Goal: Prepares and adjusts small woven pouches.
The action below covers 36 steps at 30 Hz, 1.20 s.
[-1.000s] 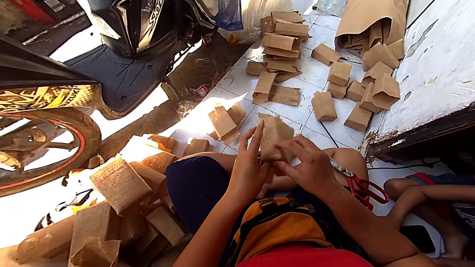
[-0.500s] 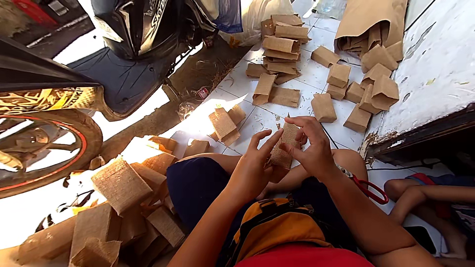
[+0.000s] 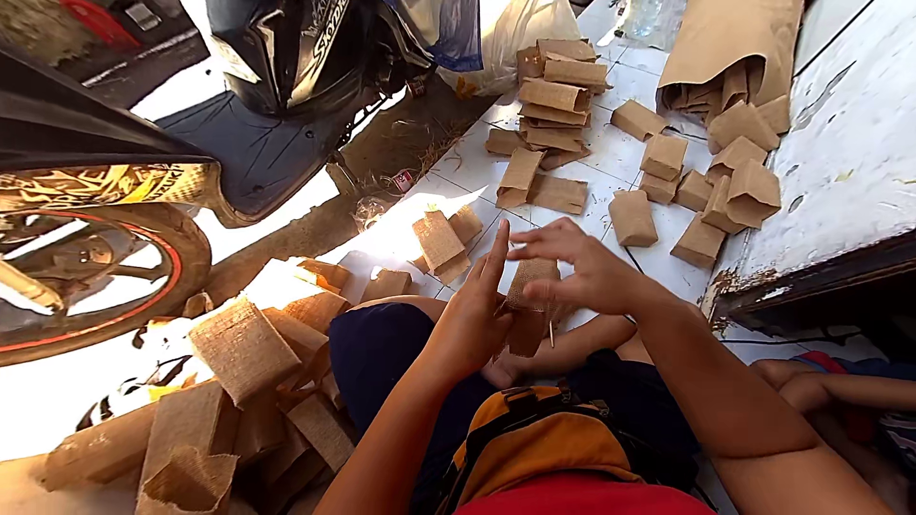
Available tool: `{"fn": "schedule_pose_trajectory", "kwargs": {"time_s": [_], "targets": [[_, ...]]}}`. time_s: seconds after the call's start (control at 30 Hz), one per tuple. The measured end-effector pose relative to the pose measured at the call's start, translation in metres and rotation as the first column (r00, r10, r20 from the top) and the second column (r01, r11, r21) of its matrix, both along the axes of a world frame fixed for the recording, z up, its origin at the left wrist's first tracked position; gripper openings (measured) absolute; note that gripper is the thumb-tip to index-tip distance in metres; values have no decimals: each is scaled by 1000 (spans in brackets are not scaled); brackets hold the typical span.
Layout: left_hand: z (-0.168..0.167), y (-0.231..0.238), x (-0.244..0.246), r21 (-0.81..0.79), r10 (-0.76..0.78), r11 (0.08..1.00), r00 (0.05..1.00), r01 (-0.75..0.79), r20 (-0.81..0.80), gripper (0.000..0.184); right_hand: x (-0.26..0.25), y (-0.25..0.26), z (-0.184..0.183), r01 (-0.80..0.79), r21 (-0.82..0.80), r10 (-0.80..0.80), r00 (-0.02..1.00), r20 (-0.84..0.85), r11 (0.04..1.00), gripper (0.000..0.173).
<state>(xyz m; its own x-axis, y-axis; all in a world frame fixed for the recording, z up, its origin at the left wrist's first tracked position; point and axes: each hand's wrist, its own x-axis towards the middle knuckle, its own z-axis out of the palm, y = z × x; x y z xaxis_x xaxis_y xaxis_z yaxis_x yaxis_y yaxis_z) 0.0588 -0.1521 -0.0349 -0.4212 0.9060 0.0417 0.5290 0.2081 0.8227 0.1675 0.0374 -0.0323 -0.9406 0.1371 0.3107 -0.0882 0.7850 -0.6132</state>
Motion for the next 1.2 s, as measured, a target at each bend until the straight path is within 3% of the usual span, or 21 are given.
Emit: {"fn": "schedule_pose_trajectory", "kwargs": {"time_s": [0.07,0.13,0.27,0.33,0.47,0.6,0.67,0.77,0.93,1.1,1.2], "targets": [[-1,3,0,53,10,999,998,-7,-65,112,5,-12,-7,-79,-32,81,996,43,996,40],[-7,7,1,136,35,990,997,-25,-72,110,9,-12,-11,-36,-117,40,999,36,992,22],[-15,8,-1,245,8,970,1000,-3,-22,108,15,-13,-22,-12,-228,30,997,76,974,40],[-17,7,-2,273,-1,962,1000,-1,9,108,18,-17,-24,-6,-207,22,997,72,978,30],[-18,-5,-15,306,-69,951,943,-35,324,98,22,-20,-31,137,-308,-126,990,56,941,18],[-51,-17,-16,298,-44,950,900,-97,433,81,27,-19,-35,228,-554,-231,971,65,800,17],[-68,-16,-3,332,-28,927,850,-175,527,61,28,-23,-40,215,-605,-244,969,35,767,17],[-71,-11,10,348,31,898,826,-271,562,44,28,-32,-45,202,-620,-256,967,2,758,16],[-65,-6,19,348,146,856,824,-382,547,47,29,-48,-48,209,-562,-310,947,-90,801,15],[-63,-2,21,339,189,836,807,-431,560,34,29,-55,-50,222,-582,-355,927,-124,782,14],[-61,-4,24,307,223,834,789,-458,573,42,31,-54,-49,261,-513,-357,929,-96,817,23]]}}
